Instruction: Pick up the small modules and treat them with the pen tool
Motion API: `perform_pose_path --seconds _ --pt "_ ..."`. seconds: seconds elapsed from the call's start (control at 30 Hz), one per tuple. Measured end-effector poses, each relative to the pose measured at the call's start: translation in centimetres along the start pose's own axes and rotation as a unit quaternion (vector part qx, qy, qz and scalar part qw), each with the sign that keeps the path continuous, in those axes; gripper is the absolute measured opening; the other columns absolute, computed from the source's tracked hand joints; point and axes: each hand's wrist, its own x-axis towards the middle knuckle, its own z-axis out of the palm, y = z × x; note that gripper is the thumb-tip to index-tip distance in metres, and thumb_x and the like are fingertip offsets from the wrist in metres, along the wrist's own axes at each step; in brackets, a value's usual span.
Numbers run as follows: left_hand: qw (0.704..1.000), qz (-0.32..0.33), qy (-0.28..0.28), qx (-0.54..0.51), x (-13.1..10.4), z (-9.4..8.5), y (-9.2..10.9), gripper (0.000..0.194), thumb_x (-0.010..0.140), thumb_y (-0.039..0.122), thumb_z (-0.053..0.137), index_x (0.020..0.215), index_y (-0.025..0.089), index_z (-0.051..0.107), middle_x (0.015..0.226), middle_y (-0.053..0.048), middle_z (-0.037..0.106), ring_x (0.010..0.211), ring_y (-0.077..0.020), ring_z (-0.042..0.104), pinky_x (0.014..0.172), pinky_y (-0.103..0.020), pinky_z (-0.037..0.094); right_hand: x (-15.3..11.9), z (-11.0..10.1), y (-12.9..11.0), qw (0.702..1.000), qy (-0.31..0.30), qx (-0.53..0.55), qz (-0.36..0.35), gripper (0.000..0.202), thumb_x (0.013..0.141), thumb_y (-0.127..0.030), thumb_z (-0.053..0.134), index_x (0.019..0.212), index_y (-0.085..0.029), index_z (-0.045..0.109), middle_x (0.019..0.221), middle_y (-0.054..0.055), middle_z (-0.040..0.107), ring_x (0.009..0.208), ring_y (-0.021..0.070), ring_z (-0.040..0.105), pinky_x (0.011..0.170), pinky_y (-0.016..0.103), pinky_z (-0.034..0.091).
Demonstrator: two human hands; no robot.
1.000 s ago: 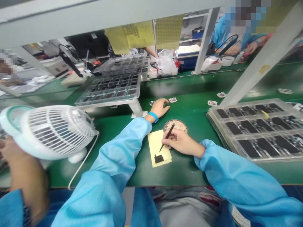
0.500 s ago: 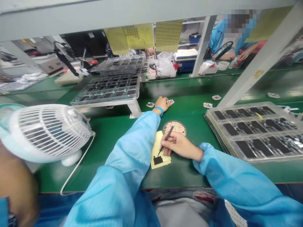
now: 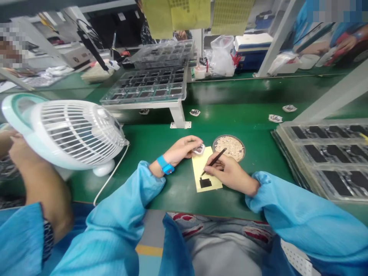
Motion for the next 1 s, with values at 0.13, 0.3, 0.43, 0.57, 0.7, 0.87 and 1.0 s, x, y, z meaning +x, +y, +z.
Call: perform_pose_path --seconds 0.13,0.3,0.43,0.57,0.7,0.87,1.0 --pt "0.976 0.029 -0.132 0.17 -0.8 -1.0 -0.6 0.022 0.083 0.031 0.068 0.099 0.016 0.068 0.078 -0.003 0.067 0.065 -0.0116 0.06 0.054 -0.022 0.047 -0.1 -0.1 0.1 1.0 0.0 -0.013 0.012 0.026 0.085 -0.039 0.071 0.095 -0.019 0.058 0.083 0.004 0.07 0.077 0.0174 0.072 0.07 0.03 0.06" --pt "0.956 0.097 -0.117 0.249 -1.0 -1.1 -1.5 0.02 0.081 0.019 0.063 0.101 0.018 0.064 0.08 -0.001 0.068 0.071 -0.0136 0.064 0.063 -0.023 0.048 -0.4 0.0 -0.5 0.999 0.011 0.022 0.026 0.027 0.084 -0.04 0.073 0.091 -0.019 0.057 0.083 0.005 0.071 0.075 0.0178 0.073 0.07 0.031 0.062" --pt "0.945 0.117 -0.103 0.288 -1.2 -0.9 -1.7 0.019 0.082 0.02 0.063 0.101 0.019 0.067 0.077 -0.001 0.068 0.067 -0.0138 0.063 0.06 -0.023 0.047 -0.2 -0.3 -1.4 0.996 0.066 0.048 -0.031 0.026 0.084 -0.039 0.074 0.09 -0.019 0.057 0.085 0.005 0.071 0.073 0.0175 0.074 0.07 0.032 0.064" --pt "0.931 0.138 -0.092 0.325 -1.2 -1.0 -1.8 0.02 0.082 0.024 0.063 0.101 0.021 0.071 0.075 -0.001 0.069 0.065 -0.0146 0.062 0.057 -0.023 0.044 0.4 -0.7 -1.9 0.982 0.132 -0.034 -0.133 0.016 0.085 -0.031 0.073 0.091 -0.021 0.062 0.09 0.006 0.073 0.079 0.0182 0.073 0.071 0.032 0.064" --pt "0.932 0.135 -0.091 0.324 -1.1 -1.1 -1.9 0.023 0.083 0.026 0.061 0.104 0.023 0.072 0.075 -0.001 0.07 0.063 -0.0144 0.061 0.054 -0.023 0.042 1.0 -1.0 -1.7 0.957 0.152 -0.155 -0.192 0.007 0.086 -0.025 0.072 0.091 -0.022 0.069 0.093 0.006 0.074 0.089 0.0211 0.072 0.08 0.036 0.062" --pt "0.933 0.136 -0.089 0.319 -1.2 -1.0 -1.9 0.024 0.081 0.025 0.063 0.103 0.024 0.073 0.076 -0.001 0.071 0.061 -0.0142 0.06 0.053 -0.023 0.041 1.3 -1.3 -1.4 0.951 0.142 -0.196 -0.195 0.006 0.087 -0.025 0.071 0.092 -0.023 0.07 0.094 0.006 0.075 0.091 0.0227 0.071 0.085 0.04 0.06" --pt "0.93 0.134 -0.089 0.329 -1.3 -1.0 -1.7 0.025 0.081 0.024 0.063 0.104 0.024 0.073 0.073 0.0 0.069 0.059 -0.0139 0.058 0.052 -0.023 0.039 1.3 -1.2 -1.7 0.952 0.143 -0.193 -0.19 0.006 0.086 -0.026 0.071 0.091 -0.022 0.07 0.092 0.005 0.074 0.09 0.0221 0.071 0.083 0.038 0.06"
